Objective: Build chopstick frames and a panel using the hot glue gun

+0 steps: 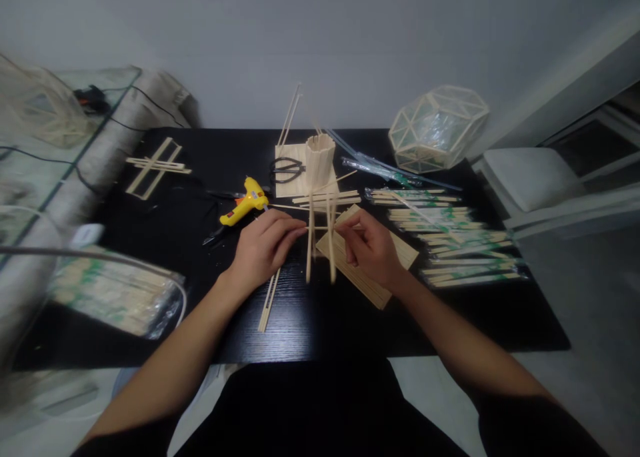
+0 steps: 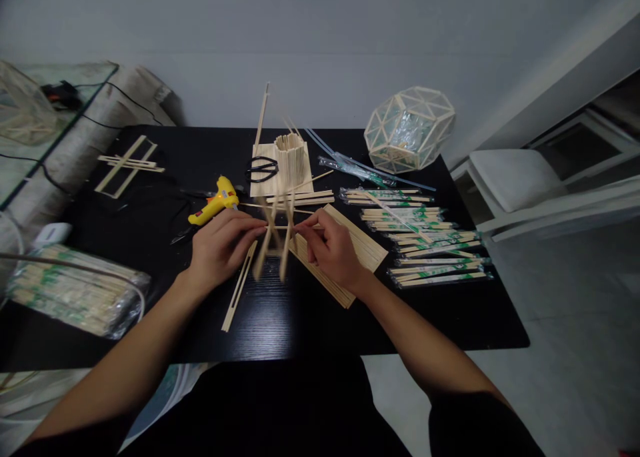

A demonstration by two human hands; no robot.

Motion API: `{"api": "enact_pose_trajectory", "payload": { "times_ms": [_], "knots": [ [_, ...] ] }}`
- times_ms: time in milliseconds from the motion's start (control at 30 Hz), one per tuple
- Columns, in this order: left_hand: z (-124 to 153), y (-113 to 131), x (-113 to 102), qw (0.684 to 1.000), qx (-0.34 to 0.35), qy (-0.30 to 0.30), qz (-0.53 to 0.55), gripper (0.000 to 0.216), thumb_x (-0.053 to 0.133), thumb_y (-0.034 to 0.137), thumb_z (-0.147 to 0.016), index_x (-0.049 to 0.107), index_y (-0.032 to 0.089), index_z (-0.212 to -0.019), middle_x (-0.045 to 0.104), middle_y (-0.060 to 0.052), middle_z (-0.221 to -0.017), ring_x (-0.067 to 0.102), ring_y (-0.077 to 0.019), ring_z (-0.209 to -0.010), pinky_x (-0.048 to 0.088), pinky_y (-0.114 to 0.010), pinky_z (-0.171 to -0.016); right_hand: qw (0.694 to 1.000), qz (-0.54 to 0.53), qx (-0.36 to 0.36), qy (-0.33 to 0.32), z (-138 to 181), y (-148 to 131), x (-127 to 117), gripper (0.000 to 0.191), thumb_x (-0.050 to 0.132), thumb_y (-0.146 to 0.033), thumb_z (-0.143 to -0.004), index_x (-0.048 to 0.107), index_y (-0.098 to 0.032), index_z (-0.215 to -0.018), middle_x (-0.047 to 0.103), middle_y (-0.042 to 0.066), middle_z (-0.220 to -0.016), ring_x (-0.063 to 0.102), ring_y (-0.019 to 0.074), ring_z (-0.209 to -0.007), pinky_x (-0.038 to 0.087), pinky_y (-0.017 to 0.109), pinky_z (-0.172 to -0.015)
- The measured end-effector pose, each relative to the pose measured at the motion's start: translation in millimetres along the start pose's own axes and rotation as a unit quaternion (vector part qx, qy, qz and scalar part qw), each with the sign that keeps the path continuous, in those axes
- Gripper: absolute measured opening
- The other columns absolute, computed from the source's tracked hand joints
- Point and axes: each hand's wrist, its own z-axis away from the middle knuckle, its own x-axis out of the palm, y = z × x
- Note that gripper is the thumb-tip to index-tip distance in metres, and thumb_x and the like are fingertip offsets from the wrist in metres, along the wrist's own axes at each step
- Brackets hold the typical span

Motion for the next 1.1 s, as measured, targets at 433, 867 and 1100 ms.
{"api": "enact_pose_trajectory", "payload": {
  "times_ms": [433,867,1100],
  "knots": [
    [-0.9,0.5,-0.2,1.0,0.001,0.006,-0.001,0.009,0.069,0.016,-0.101,0.074,0.016,-0.108,0.074,-0.006,-0.094,0.071,-0.0143,-0.084,0.059,-0.027,-0.078,1.0,0.0,-0.007,0.005,-0.4,1.8,0.1,0.038,0.068,-0.059,-0.1,0.058,-0.024,-0.09,0.05,-0.011,-0.047,0.048,0.0086,-0.039,0.036,0.021,-0.042],
    [1.1,-2.2,0.9,1.0,0.001,0.002,-0.001,0.01,0.071,0.014,-0.099,0.073,0.015,-0.109,0.074,-0.006,-0.095,0.07,-0.014,-0.086,0.059,-0.027,-0.079,1.0,-0.005,-0.004,0.004,-0.4,1.1,0.7,0.041,0.068,-0.062,-0.099,0.058,-0.024,-0.089,0.05,-0.011,-0.047,0.048,0.0089,-0.039,0.036,0.021,-0.042],
    [1.4,-2.0,0.7,1.0,0.003,0.007,0.003,0.011,0.072,0.014,-0.098,0.073,0.016,-0.109,0.074,-0.005,-0.096,0.07,-0.0139,-0.085,0.059,-0.027,-0.079,1.0,0.003,0.001,0.007,-0.9,-0.4,0.8,0.041,0.069,-0.062,-0.099,0.057,-0.024,-0.089,0.05,-0.011,-0.047,0.048,0.0088,-0.039,0.037,0.021,-0.042]
  ]
}}
